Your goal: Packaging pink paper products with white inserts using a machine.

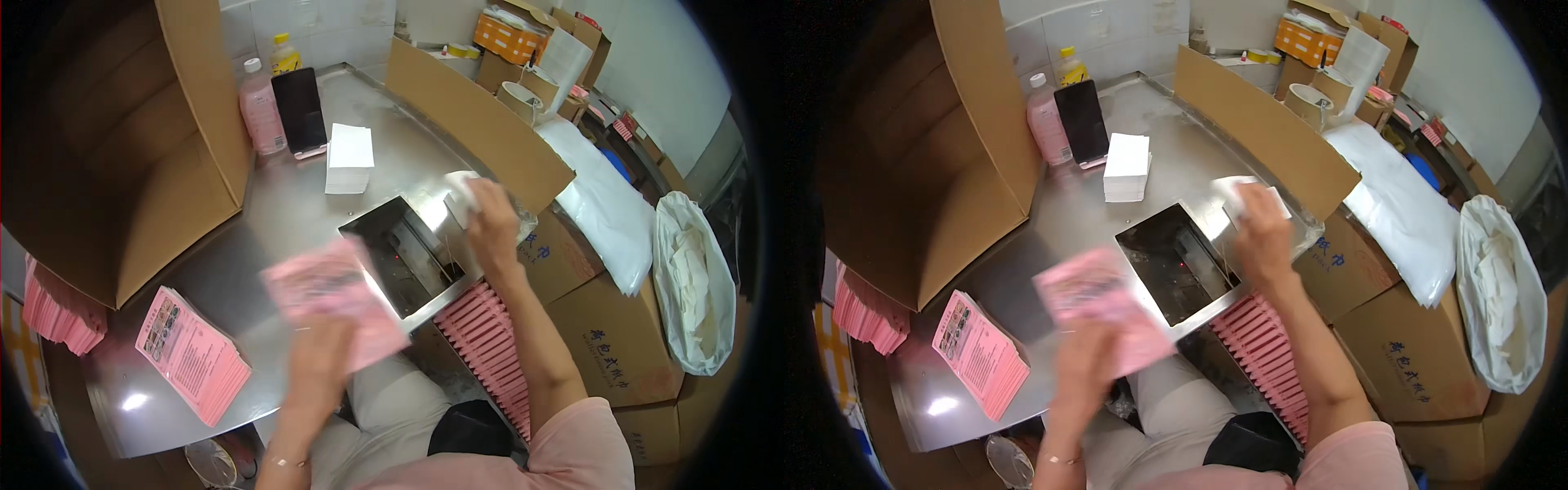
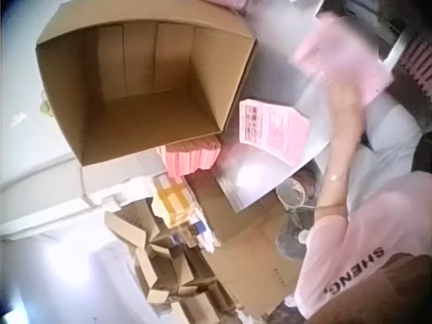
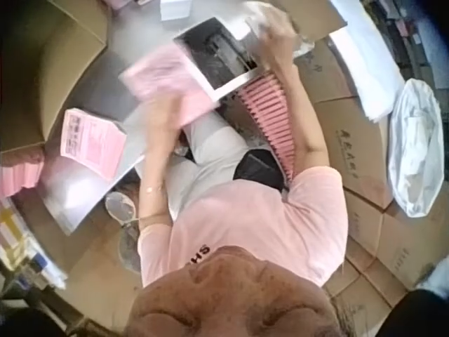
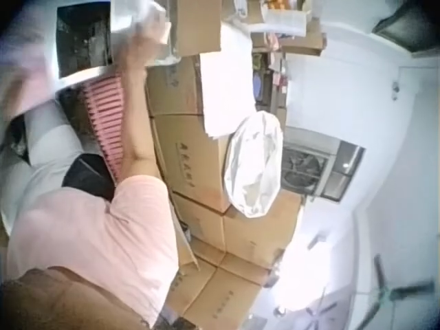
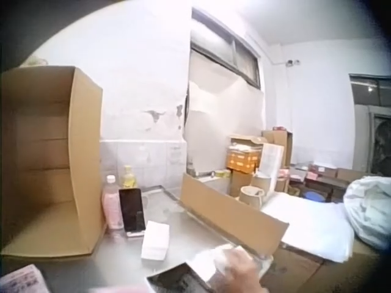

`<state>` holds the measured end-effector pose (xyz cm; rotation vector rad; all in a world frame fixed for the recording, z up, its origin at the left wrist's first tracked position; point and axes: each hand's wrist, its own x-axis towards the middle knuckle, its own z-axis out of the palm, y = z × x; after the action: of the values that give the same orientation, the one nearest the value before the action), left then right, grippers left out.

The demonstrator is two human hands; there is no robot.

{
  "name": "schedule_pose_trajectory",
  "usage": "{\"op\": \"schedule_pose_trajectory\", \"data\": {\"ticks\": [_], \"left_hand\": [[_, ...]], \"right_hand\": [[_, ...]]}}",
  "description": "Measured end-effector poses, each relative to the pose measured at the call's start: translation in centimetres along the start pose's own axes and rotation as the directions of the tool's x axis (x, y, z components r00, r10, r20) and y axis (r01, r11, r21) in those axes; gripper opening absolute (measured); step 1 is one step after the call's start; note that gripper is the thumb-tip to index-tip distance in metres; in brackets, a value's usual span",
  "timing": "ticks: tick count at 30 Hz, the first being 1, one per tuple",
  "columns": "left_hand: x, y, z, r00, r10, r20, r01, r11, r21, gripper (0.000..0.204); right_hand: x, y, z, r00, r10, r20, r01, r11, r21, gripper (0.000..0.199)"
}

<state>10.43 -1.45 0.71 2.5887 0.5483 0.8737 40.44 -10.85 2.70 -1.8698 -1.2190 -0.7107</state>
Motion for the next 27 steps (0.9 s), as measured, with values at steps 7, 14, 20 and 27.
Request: {"op": "schedule_pose_trajectory", "data": {"ticks": [7,14,20,27], "left_hand": [[-0.3,-0.5,-0.3,0.992,-0.072,0.105,0.054,0.985,0.163,0.084],[1.8,0.7,0.8,0.982,-0.102,-0.158,0.15,0.933,0.328,0.077],[0.5,0.7,-0.2,0.972,-0.229,0.041,0.202,0.918,0.34,0.061],[1.6,0.1,-0.1,0.998,-0.064,-0.029,0.07,0.863,0.5,0.057]], "right_hand": [[-9.0,-11.9,1.3,0.768,-0.568,0.296,0.483,0.817,0.315,0.034],[-5.2,-14.2,4.7,0.772,-0.482,0.415,0.267,0.838,0.476,0.026],[-1.4,0.2,0.7,0.979,0.007,0.204,0.076,0.915,-0.397,0.019],[-2.2,4.5,1.9,0.979,0.073,0.188,-0.008,0.945,-0.328,0.011]]}}
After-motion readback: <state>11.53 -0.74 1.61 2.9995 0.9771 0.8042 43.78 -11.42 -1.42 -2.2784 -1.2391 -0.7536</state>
